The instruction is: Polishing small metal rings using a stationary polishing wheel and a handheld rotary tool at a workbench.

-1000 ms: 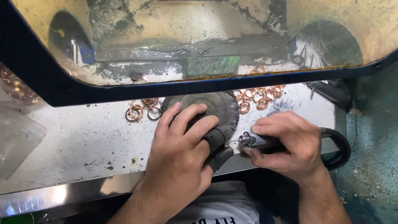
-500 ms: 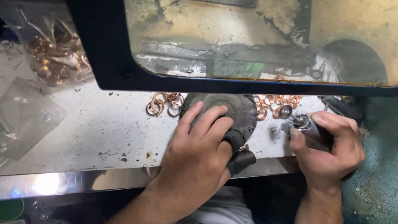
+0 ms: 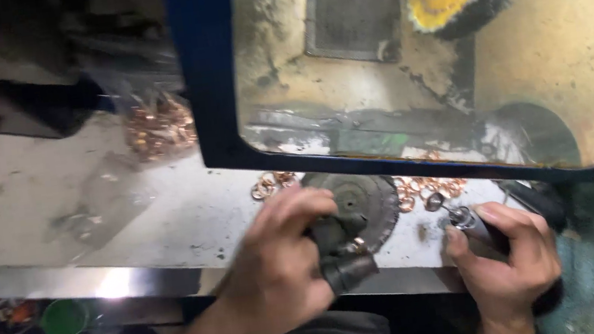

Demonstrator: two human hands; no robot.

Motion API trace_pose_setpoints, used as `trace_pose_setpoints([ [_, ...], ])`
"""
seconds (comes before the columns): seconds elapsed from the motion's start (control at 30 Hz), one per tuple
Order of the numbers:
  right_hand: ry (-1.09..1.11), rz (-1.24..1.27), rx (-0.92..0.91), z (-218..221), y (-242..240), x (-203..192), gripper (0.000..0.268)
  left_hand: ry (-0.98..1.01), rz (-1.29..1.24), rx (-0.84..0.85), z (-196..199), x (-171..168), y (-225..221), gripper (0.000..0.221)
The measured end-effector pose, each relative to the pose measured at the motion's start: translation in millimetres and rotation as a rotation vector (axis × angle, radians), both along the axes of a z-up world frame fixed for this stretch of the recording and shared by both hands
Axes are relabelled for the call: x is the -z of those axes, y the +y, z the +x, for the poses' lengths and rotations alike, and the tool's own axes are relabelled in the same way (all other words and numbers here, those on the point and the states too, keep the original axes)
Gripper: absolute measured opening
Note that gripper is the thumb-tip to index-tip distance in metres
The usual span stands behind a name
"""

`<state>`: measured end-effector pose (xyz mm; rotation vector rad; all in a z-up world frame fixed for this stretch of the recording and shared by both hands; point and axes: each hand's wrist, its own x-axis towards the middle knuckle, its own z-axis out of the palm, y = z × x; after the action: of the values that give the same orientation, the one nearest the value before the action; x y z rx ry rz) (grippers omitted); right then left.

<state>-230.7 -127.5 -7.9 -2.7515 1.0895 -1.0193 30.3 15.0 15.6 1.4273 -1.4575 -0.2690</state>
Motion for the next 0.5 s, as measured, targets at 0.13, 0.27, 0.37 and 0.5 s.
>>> trace_pose_setpoints([
  [0.13,-0.023,-0.016,-0.005,-8.9,-2.6,10.8,0.035,-0.263,0.055,-0.215,40.7,-1.3,7.3,0.029],
  [0.27,-0.052,-0.032,-0.016,-13.9,-4.7,19.0,0.029,-0.496,0.305,-0.329,59.6,-0.3,5.5,0.019],
  [0.37,-0.061,-0.029,-0.017,-10.1,-5.5,21.5,0.029,-0.496,0.260,-0.321,61.5,0.7,6.7,0.027],
  [0.5,-0.041,-0.028,-0.002,-9.4,-5.4,15.4,0.030,-0.444,0.258,-0.278,63.6,7.4,4.6,0.060],
])
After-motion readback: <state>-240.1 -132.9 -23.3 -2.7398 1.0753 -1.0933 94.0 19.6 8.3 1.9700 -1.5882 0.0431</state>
